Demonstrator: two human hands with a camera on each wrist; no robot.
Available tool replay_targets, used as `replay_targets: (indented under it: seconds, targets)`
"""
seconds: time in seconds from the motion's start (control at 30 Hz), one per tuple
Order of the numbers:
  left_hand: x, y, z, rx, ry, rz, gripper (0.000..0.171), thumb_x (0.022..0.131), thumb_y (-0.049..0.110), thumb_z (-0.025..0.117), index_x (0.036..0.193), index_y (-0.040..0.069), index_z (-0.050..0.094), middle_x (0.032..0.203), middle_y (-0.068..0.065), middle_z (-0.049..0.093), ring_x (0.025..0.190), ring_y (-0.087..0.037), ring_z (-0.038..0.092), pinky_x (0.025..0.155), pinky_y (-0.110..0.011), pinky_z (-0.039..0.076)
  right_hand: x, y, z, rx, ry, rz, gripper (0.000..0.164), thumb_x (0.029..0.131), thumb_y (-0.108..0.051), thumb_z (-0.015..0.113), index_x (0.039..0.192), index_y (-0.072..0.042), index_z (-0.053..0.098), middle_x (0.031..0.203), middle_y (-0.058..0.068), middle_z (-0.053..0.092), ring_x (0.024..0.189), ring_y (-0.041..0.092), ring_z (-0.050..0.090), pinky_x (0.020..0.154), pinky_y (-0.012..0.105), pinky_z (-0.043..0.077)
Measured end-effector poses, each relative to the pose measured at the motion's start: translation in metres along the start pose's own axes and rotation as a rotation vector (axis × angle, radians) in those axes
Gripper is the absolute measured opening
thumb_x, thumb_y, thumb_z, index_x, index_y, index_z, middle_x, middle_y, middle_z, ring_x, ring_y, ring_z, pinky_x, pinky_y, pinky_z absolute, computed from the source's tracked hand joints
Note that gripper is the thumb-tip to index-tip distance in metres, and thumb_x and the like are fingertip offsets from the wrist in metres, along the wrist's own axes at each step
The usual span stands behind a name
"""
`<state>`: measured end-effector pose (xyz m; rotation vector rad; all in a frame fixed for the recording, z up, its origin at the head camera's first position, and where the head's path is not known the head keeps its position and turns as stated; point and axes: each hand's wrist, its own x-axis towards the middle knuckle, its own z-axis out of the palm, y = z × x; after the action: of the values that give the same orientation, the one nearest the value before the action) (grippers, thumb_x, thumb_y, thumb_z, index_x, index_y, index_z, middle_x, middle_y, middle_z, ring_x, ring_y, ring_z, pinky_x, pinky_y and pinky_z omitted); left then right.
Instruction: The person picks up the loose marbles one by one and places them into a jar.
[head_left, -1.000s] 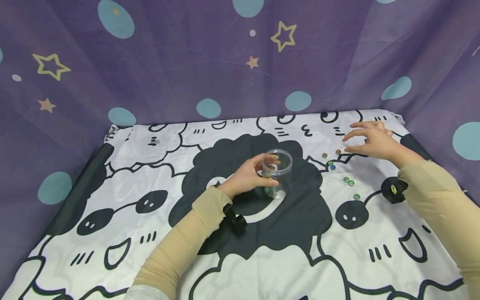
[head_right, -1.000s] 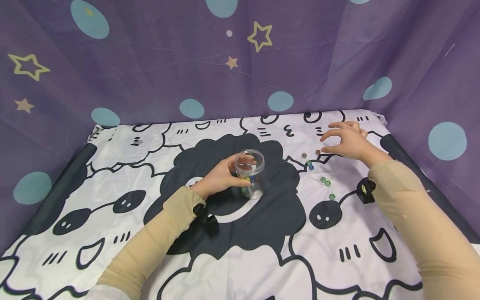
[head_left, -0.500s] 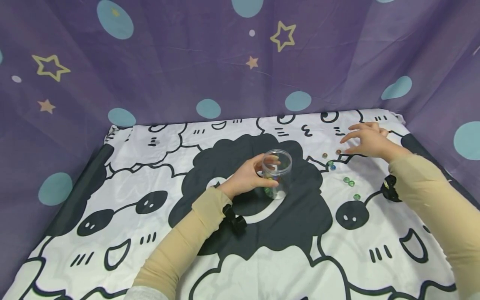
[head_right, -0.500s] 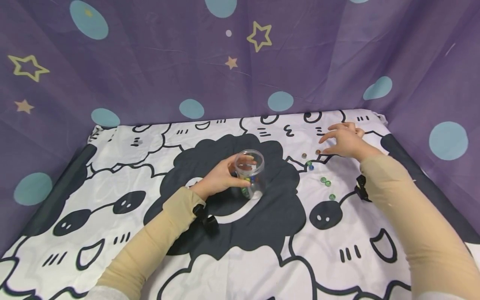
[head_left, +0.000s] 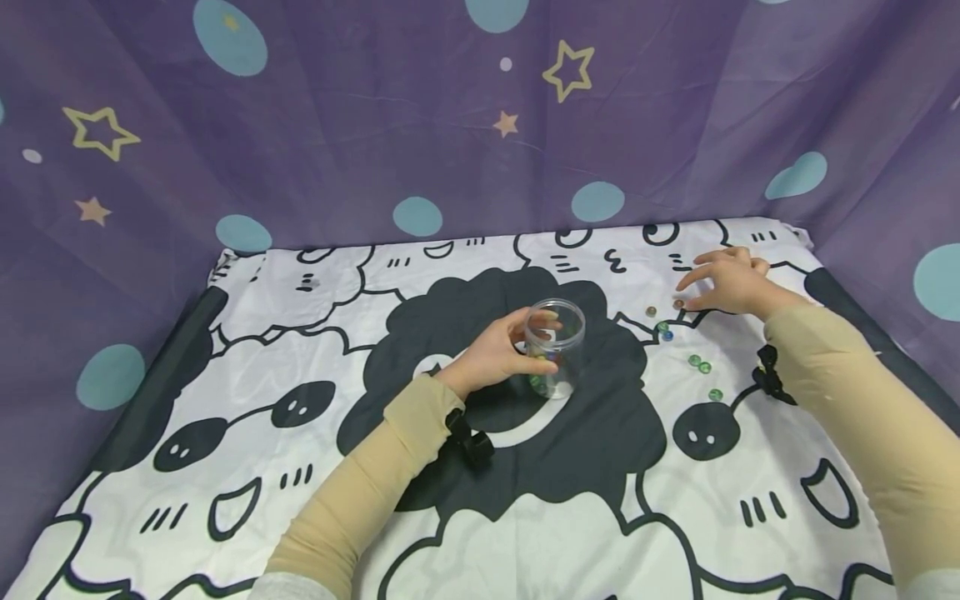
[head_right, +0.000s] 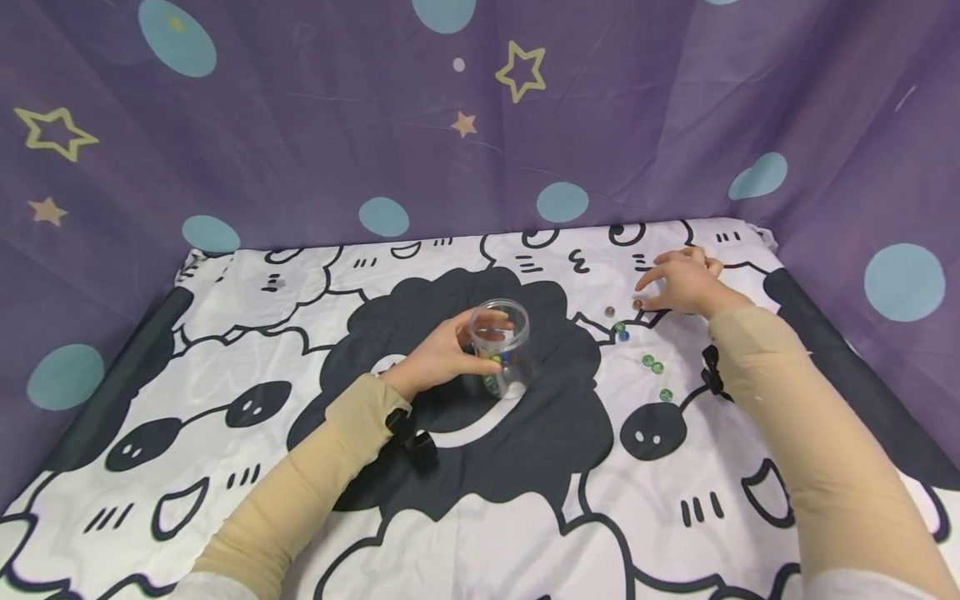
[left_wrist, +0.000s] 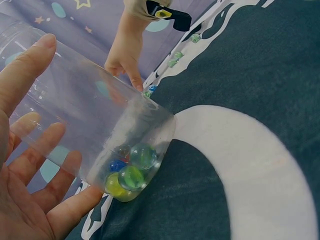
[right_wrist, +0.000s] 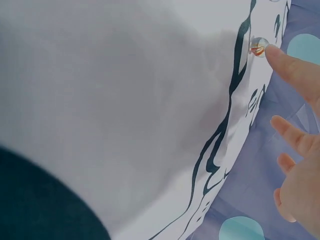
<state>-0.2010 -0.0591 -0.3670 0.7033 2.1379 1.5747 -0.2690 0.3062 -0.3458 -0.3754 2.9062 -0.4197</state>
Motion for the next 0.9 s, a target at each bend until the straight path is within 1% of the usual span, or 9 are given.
replay_targets:
  seconds: [0.17,0.3,0.53,0.77,0.9]
  targets:
    - [0.0000,-0.0001,0.0001,-0.003,-0.002,-0.007,0.065,0.080,0.007,0.075,0.138,0.008,0.045,0.136,-0.006,0.054,0.126,-0.026,0.046,0.093,-0.038,0.044,0.0019,-0.0006,0.0027,-0.005,-0.009,-0.002,0.028,0.077,-0.018,0.074,0.103,-0.008,0.071,0.137,0.032,0.034,0.122,0.058,0.013,0.085,0.069,0.009]
    - [0.0003,-0.0001,0.0001,0.003,0.002,0.000,0.065,0.080,0.007,0.075,0.138,0.008,0.046,0.135,-0.006,0.054,0.123,-0.025,0.048,0.094,-0.039,0.043,0.0024,-0.0028,0.0033,0.001,-0.009,-0.003,0.025,0.076,-0.016,0.075,0.100,-0.009,0.073,0.137,0.031,0.035,0.123,0.058,0.012,0.087,0.069,0.007]
    - [0.0000,0.0008,0.0002,0.016,0.007,0.011,0.064,0.080,0.008,0.076,0.137,0.008,0.046,0.134,-0.006,0.055,0.118,-0.022,0.051,0.097,-0.040,0.042,0.0021,-0.0049,0.0044,0.010,-0.006,-0.016,0.021,0.075,-0.014,0.074,0.095,-0.010,0.073,0.135,0.031,0.038,0.121,0.057,0.015,0.086,0.069,0.008]
    - [-0.0006,0.0006,0.0004,0.016,0.009,0.005,0.063,0.079,0.009,0.076,0.135,0.014,0.048,0.135,-0.007,0.055,0.119,-0.021,0.051,0.096,-0.039,0.042,0.0026,-0.0042,0.0081,0.011,-0.013,-0.012,0.016,0.077,-0.014,0.073,0.092,-0.011,0.074,0.136,0.030,0.038,0.122,0.057,0.015,0.087,0.069,0.007]
    - [-0.0002,-0.0002,0.0002,0.012,0.008,0.006,0.062,0.080,0.008,0.076,0.135,0.015,0.049,0.135,-0.007,0.054,0.118,-0.021,0.051,0.096,-0.039,0.042,0.0033,-0.0047,0.0104,0.003,0.000,-0.016,0.015,0.075,-0.013,0.075,0.090,-0.011,0.074,0.135,0.030,0.039,0.122,0.057,0.016,0.088,0.070,0.006]
